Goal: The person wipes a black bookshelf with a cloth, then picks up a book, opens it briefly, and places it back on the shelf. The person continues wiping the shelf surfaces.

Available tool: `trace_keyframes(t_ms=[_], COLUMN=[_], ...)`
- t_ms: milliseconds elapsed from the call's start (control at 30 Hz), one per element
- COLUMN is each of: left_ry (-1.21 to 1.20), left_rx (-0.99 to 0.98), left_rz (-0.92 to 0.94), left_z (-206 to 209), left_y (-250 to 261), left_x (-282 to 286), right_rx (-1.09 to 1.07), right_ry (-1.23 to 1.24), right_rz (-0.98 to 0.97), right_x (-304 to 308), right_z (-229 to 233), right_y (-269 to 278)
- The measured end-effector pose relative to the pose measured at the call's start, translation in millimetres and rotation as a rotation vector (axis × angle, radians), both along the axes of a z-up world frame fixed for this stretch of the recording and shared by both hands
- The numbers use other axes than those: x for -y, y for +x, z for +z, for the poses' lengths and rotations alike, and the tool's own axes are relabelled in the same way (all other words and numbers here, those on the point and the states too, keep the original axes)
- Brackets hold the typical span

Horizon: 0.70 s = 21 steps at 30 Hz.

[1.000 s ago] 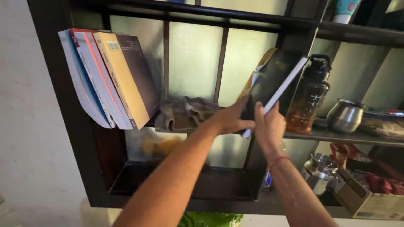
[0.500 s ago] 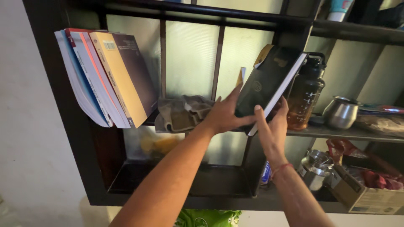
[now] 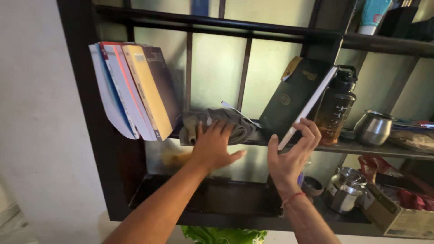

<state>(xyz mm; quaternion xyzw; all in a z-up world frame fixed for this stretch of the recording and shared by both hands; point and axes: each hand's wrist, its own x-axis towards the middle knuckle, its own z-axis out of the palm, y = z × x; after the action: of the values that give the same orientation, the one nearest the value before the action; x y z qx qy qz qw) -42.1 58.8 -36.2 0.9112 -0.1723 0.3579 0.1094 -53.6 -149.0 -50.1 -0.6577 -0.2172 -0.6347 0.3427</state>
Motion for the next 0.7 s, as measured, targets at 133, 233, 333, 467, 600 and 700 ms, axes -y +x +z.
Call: trace_keyframes(t_ms=[133,233,333,467,600,700], left_ry=[0.07,0.062,-0.002,-0.155,-0.58,-0.857], left_rx=[0.113,0.031,-0.021,0.027,-0.351,-0.091], left_rz=[-0.091,-0.085,-0.053,0.025,-0.022,-0.402], left_z=[-12.7,-12.4,-2.0,12.0,3.0,-15.0], left_y=[-2.5,0.8,-6.5,-35.0,-57.1,-51.3], left_x=[-11.2,-12.4,-5.6,23.3,71.8,96.5], right_rx=[-0.116,-0.378,-0.702,-0.562,-0.189,-0.178], right_ry=[0.273,0.449,0.542,0.574,0.57,0.636], right_rz=[0.091,0.31,0.418,0.39,0.69,0.714], right_x=[0.3,11.1,21.6,24.4,20.0,18.3], right_z=[2.1,16.2,20.1,9.9,-16.1,-28.0], right_y=[22.8,51.1,69.7,69.7,27.6,-13.4])
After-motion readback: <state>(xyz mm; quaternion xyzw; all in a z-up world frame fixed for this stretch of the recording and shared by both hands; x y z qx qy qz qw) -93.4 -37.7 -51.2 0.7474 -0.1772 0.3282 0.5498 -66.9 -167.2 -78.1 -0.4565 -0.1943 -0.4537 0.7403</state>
